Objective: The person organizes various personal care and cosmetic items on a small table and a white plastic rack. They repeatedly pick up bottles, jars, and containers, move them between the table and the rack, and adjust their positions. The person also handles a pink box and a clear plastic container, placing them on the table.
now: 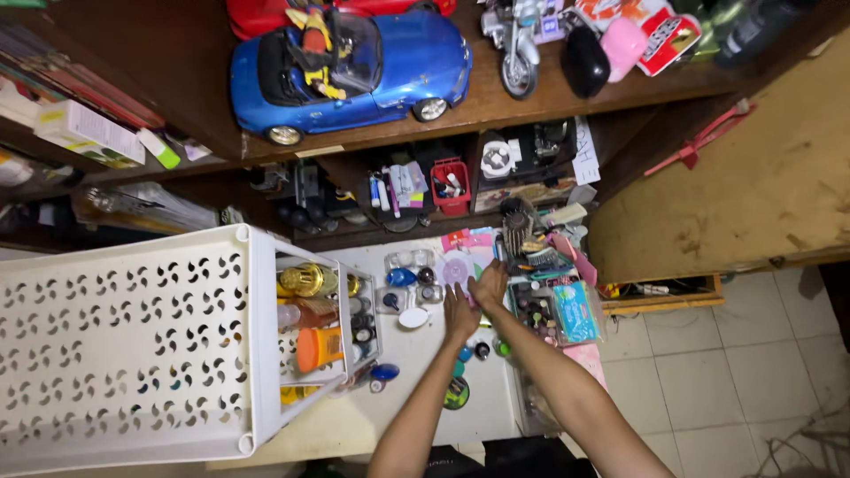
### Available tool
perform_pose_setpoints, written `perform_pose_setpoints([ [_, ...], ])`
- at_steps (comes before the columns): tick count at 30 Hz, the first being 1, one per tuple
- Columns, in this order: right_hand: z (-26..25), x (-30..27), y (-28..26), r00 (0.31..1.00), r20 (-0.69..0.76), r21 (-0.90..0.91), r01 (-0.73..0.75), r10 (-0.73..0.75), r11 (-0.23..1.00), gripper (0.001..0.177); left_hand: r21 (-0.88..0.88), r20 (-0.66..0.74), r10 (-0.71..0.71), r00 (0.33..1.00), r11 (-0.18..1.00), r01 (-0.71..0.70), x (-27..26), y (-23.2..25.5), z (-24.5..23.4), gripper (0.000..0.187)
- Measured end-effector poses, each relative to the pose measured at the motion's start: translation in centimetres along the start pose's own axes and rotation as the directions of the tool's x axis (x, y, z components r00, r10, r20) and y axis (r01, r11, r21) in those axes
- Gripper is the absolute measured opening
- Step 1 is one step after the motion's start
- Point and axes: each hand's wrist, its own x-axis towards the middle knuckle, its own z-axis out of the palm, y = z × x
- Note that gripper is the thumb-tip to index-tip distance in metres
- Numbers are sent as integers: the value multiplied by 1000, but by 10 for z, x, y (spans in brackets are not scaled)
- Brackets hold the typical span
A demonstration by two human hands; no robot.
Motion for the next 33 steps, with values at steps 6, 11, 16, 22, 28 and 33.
perform_pose_setpoints([
  [6,5,5,-13,993,79,93,-97,90,991,83,123,200,-177,964,980,155,3,8,-7,84],
  [11,8,0,-43,975,68,30,-215,212,976,90,107,244,-225,943,973,204,-7,17,-22,85],
  [16,10,2,-34,995,20,-43,-97,98,994,90,68,152,-133,979,990,124,-1,2,-6,82],
  [22,20,4,-38,975,69,-159,-201,213,967,95,-45,52,-125,991,991,127,-2,3,0,87],
  [28,24,5,-26,956,46,-76,-287,291,955,99,-122,62,-123,991,984,130,-1,18,-8,81],
  [33,15,7,-17,968,60,-55,-241,244,969,97,-178,59,-160,985,970,168,-1,17,-7,67],
])
